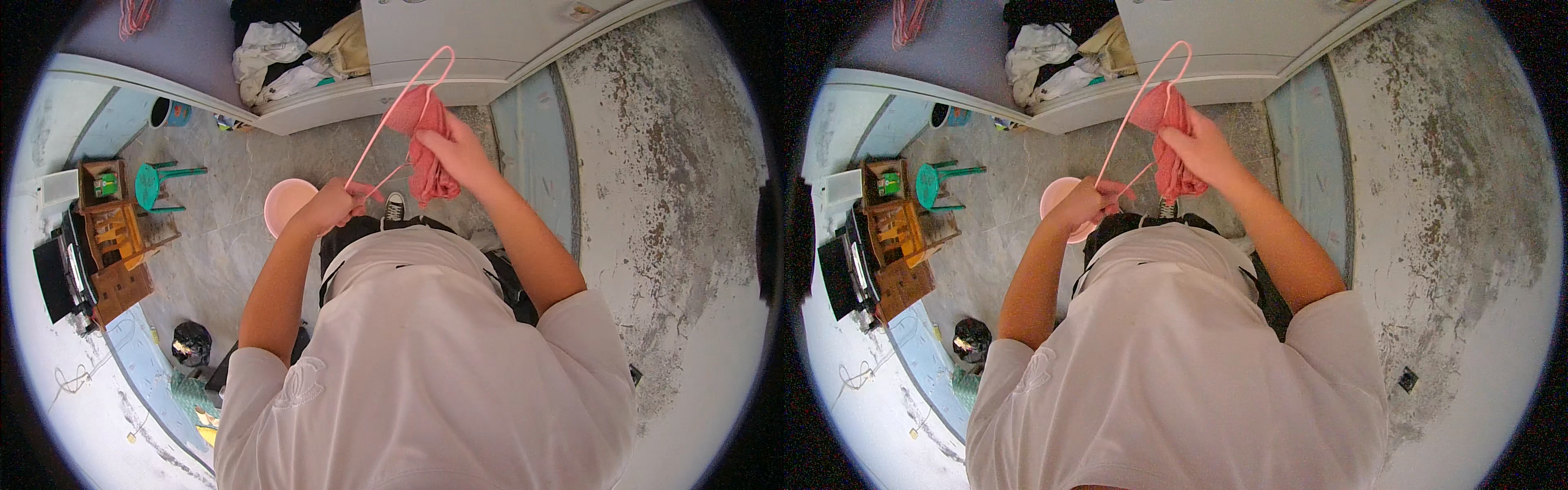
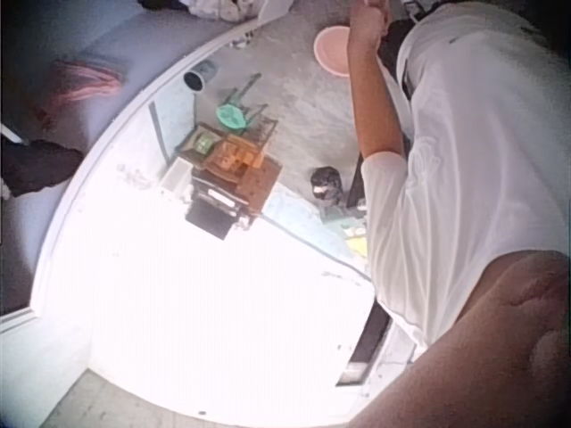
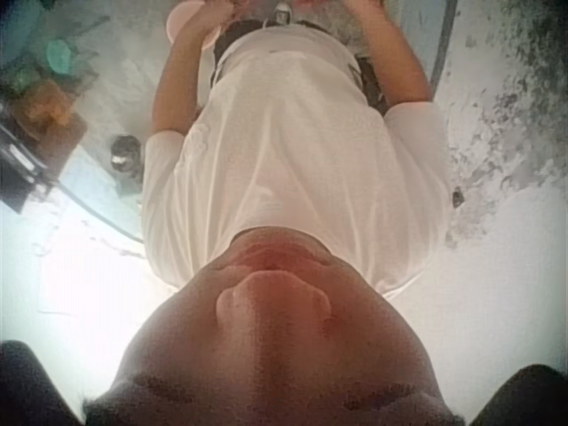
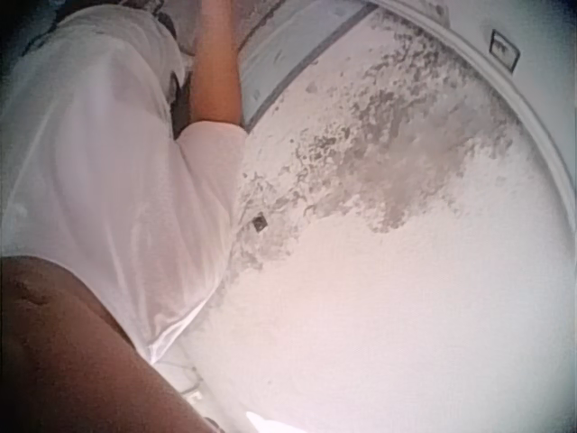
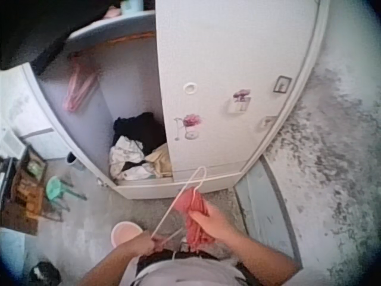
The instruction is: The person wraps a pink cloth around the bottom of a pink plastic hanger before placing a white t-shirt onto the hanger and hanging it inside a closet.
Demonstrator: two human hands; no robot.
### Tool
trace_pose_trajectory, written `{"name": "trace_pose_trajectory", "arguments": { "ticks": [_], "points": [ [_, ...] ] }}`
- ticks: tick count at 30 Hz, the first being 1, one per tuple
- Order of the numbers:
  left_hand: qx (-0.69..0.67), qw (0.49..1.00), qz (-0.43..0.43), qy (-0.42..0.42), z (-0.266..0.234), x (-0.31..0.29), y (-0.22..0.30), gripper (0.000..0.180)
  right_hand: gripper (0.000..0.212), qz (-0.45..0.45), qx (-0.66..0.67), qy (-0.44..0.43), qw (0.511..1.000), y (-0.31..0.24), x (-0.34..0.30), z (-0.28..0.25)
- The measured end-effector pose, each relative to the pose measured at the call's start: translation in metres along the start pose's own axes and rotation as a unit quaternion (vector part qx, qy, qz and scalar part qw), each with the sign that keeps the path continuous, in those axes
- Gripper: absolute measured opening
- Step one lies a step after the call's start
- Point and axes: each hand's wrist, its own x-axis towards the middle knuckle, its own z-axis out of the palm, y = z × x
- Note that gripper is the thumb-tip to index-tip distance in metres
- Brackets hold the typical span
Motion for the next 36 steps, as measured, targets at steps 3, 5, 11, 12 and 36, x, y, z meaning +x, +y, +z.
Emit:
{"name": "trace_pose_trajectory", "arguments": {
  "ticks": [3,5,11,12,36],
  "points": [
    [-0.014,1.0,-0.018,-0.014,-0.001,-0.003,0.001,0.027,0.04,-0.034,-0.11,-0.007,0.993,0.009,0.009,-0.012],
    [-0.017,0.999,-0.029,-0.017,-0.005,-0.005,-0.004,0.026,0.04,-0.048,-0.118,-0.009,0.992,0.005,0.013,-0.02],
    [0.02,1.0,-0.005,-0.004,-0.011,0.003,-0.018,0.023,0.041,-0.01,0.001,-0.027,1.0,-0.01,0.005,-0.011],
    [0.035,0.999,0.006,-0.001,-0.01,0.004,-0.019,0.023,0.041,-0.002,0.057,-0.028,0.998,-0.008,0.002,-0.005],
    [-0.183,0.983,0.02,-0.002,-0.013,-0.038,-0.001,0.025,0.074,-0.135,-0.57,-0.085,0.806,0.024,-0.03,0.01]
  ]
}}
